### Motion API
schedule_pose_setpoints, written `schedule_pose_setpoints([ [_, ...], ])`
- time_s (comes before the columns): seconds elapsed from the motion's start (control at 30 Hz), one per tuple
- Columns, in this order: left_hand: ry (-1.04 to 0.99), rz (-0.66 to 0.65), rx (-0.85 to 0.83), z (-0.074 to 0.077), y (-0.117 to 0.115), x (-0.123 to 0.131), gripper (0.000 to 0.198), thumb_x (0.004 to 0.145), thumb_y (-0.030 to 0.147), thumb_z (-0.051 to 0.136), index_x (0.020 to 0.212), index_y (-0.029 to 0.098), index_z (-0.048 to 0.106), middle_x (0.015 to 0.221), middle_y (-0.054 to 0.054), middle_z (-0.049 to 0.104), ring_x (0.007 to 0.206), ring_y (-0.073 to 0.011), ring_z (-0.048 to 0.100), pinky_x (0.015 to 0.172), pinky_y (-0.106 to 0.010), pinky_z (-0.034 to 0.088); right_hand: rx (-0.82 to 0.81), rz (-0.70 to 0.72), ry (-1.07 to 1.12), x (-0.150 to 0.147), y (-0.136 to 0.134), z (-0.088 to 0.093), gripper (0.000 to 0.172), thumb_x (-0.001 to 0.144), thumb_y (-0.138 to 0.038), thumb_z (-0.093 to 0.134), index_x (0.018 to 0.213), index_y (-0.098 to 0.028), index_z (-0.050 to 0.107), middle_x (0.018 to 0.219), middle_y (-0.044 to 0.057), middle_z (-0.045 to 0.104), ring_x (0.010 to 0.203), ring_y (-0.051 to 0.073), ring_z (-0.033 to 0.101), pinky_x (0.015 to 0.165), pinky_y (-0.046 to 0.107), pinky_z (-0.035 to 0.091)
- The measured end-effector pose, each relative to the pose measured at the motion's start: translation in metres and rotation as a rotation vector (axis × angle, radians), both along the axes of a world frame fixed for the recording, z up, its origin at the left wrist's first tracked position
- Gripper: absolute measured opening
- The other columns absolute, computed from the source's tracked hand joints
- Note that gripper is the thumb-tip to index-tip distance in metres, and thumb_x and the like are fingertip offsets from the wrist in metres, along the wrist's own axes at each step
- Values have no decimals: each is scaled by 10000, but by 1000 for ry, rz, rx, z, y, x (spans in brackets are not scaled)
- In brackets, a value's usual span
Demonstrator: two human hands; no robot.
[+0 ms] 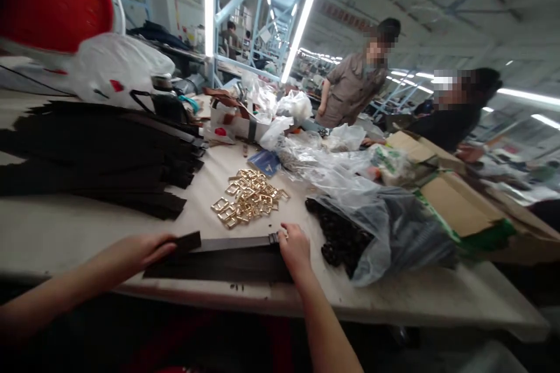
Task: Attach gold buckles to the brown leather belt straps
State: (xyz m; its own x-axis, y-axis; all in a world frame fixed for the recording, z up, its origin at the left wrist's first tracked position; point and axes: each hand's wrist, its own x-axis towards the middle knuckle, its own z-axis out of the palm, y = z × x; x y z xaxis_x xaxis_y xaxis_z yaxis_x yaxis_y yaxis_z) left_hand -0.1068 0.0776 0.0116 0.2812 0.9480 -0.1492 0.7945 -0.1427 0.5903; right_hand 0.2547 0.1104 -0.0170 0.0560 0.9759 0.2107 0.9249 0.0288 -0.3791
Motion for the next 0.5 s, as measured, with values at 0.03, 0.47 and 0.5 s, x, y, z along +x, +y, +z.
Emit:
schedule_pose_setpoints([
  [0.03,-71,-67,-108,-4,-4,17,305,809,427,447,877,192,628,801,-14,652,744,-206,583,672,-244,383,-9,-36,-18,7,7,-2,276,807,-243,422,991,-163,612,1001,71,635,869,174,594,793,265,424],
  [0.47,-254,-171,-355,-16,2,113,390,799,508,298,735,194,519,746,-7,592,739,-190,572,680,-231,415,-6,-447,-142,112,69,-13,206,753,-116,507,946,-109,580,1010,171,555,898,254,569,730,324,395],
  [0.5,-245,-164,-355,-15,2,114,392,800,507,286,739,196,517,750,-8,593,744,-191,574,687,-232,417,-6,-448,-126,112,72,-15,184,739,-114,529,914,-111,587,991,167,556,888,255,569,726,326,391],
])
